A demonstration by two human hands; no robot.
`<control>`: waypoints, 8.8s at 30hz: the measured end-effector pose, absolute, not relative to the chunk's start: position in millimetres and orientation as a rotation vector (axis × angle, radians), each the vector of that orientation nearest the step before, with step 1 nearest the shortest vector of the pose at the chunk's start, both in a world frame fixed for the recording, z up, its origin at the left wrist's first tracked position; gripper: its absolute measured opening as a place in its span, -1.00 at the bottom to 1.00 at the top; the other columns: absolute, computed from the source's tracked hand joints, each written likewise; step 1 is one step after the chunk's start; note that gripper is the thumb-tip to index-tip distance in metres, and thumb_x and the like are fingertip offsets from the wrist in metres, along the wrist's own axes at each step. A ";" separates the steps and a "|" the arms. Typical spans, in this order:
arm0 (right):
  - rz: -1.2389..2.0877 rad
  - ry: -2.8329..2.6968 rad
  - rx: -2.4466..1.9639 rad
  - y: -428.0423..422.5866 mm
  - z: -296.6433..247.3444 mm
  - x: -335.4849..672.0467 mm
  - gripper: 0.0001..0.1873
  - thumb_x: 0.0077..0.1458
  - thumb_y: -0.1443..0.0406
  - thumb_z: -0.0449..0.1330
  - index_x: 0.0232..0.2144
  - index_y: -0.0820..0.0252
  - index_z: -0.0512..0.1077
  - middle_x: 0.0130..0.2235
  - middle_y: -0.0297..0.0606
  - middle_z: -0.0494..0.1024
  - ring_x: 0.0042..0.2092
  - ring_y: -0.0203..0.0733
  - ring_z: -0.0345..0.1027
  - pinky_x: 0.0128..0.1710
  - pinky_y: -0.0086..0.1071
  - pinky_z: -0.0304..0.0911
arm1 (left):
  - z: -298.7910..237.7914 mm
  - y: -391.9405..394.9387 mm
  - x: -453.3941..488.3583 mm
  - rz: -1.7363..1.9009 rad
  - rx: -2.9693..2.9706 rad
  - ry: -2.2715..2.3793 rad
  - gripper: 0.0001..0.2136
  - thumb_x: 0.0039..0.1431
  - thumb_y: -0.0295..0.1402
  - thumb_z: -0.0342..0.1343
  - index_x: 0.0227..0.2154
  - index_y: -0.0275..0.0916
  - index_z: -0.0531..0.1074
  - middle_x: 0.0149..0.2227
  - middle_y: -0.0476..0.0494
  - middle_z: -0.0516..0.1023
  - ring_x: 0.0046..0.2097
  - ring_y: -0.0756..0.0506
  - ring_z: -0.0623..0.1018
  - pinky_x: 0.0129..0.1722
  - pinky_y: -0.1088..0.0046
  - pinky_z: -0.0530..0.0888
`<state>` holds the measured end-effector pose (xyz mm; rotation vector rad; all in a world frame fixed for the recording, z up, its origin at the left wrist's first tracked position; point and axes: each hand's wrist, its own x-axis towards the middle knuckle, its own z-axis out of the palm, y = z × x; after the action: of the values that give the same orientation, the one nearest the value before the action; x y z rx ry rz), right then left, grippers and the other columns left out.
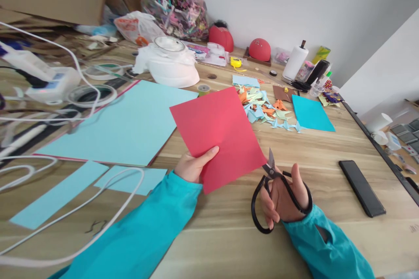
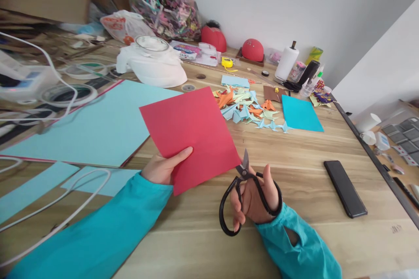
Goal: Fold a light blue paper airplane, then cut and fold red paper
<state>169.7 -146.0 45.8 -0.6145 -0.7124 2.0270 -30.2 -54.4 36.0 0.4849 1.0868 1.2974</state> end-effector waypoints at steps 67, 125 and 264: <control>1.956 -0.779 -0.747 -150.3 53.5 166.3 -0.09 -0.10 -0.29 -0.48 0.23 -0.07 -0.28 -0.59 -0.38 0.40 -0.70 -0.30 0.21 -0.69 -0.37 0.18 | 46.4 -55.0 -34.8 1.305 0.510 1.062 -0.54 -0.47 -0.37 0.41 -0.34 -0.24 0.52 -0.32 -0.05 0.60 -0.19 -0.21 0.54 -0.24 0.32 0.53; 2.015 -0.773 -0.719 -148.2 53.1 173.3 -0.12 -0.08 -0.26 -0.56 0.23 -0.09 -0.29 -0.57 -0.39 0.41 -0.70 -0.31 0.20 -0.67 -0.39 0.18 | 47.9 -58.2 -39.1 1.136 0.612 1.058 -0.56 -0.41 -0.36 0.40 -0.33 -0.33 0.52 -0.26 -0.16 0.60 -0.23 -0.19 0.55 -0.26 0.34 0.51; 2.108 -1.055 -0.705 -149.4 41.9 184.9 -0.08 0.01 -0.23 -0.23 0.23 0.08 -0.48 -0.46 -0.27 0.52 -0.69 -0.31 0.26 -0.66 -0.46 0.12 | 57.1 -62.3 -41.6 0.996 0.457 1.041 -0.59 -0.27 -0.50 0.32 -0.23 -0.28 0.50 -0.28 -0.16 0.60 -0.31 -0.19 0.59 -0.40 0.37 0.58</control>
<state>184.9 -149.4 41.9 -0.7049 -1.0545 2.1079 -41.6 -62.3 57.1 0.4568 1.0414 0.9957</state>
